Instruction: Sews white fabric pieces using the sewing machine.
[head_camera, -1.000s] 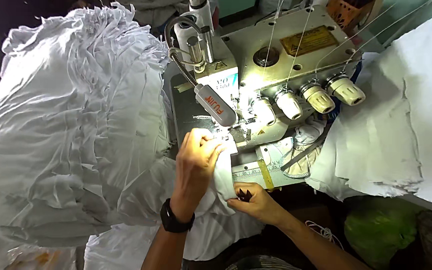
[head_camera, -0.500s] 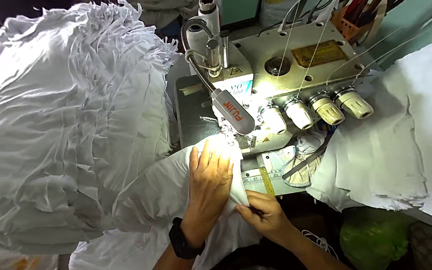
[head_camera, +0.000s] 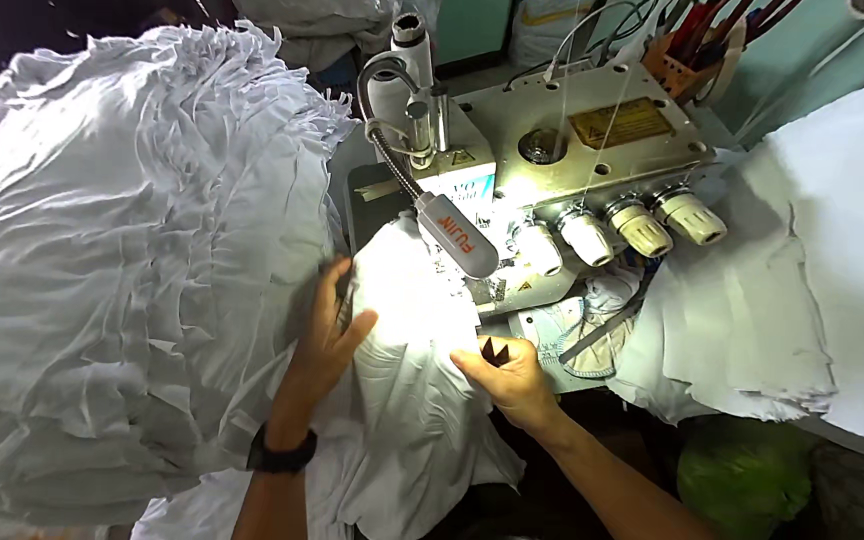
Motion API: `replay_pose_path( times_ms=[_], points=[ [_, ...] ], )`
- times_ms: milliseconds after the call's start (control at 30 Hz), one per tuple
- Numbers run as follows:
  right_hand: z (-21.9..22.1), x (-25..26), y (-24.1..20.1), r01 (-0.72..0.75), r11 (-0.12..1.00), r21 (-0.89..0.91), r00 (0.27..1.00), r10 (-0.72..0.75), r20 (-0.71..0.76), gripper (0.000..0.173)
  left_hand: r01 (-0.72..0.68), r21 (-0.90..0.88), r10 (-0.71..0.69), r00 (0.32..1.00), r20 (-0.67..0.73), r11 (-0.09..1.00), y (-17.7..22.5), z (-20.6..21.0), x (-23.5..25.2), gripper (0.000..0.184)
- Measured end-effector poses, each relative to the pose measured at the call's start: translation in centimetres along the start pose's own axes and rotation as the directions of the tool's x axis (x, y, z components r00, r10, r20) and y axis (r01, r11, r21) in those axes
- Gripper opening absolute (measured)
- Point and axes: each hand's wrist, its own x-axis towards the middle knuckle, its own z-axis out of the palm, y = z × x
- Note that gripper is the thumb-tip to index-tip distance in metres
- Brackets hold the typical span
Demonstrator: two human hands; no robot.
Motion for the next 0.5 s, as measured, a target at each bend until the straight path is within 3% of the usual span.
replay_pose_path(
  times_ms=[33,67,133,200,233,300,367,433,500],
  points=[
    [-0.3,-0.2,0.2,0.034,0.999,-0.025,0.999,-0.033,0.027,0.029,0.105,0.034,-0.107,0.993,0.054,0.994,-0.4,-0.5,-2.4,0.081],
    [-0.9,-0.5,0.4,0.083,0.995,-0.058,0.994,-0.079,0.076,0.031,0.199,0.076,-0.208,0.969,0.132,0.977,-0.5,-0.8,-5.0,0.068],
    [-2.1,-1.6,0.7,0.209,0.971,-0.117,0.958,-0.180,0.223,0.036,0.337,0.179,-0.381,0.847,0.371,0.924,-1.3,-1.5,-9.5,0.037],
    [-3.2,-2.6,1.5,0.296,0.950,-0.100,0.904,-0.245,0.350,0.034,0.403,0.229,-0.463,0.746,0.479,0.886,-2.6,-3.1,-12.9,0.028],
    [-3.6,-3.1,1.8,0.312,0.946,-0.084,0.887,-0.259,0.382,0.032,0.415,0.233,-0.476,0.743,0.471,0.879,-2.8,-4.7,-14.2,0.026],
    [-3.7,-3.9,2.0,0.308,0.949,-0.069,0.891,-0.263,0.369,0.029,0.342,0.263,-0.410,0.867,0.282,0.902,-1.7,-9.5,-15.7,0.021],
    [-3.2,-4.4,1.8,0.293,0.953,-0.078,0.914,-0.255,0.314,0.027,0.242,0.351,-0.219,0.970,-0.104,0.904,-1.3,-14.7,-15.3,0.028],
    [-2.1,-4.8,2.0,0.291,0.950,-0.110,0.934,-0.257,0.247,0.028,0.167,0.425,0.013,0.921,-0.388,0.890,-3.5,-17.5,-12.5,0.040],
    [-1.1,-5.2,2.6,0.289,0.946,-0.150,0.947,-0.258,0.193,0.034,0.063,0.529,0.194,0.888,-0.416,0.846,-2.5,-15.5,-8.4,0.053]
  ],
)
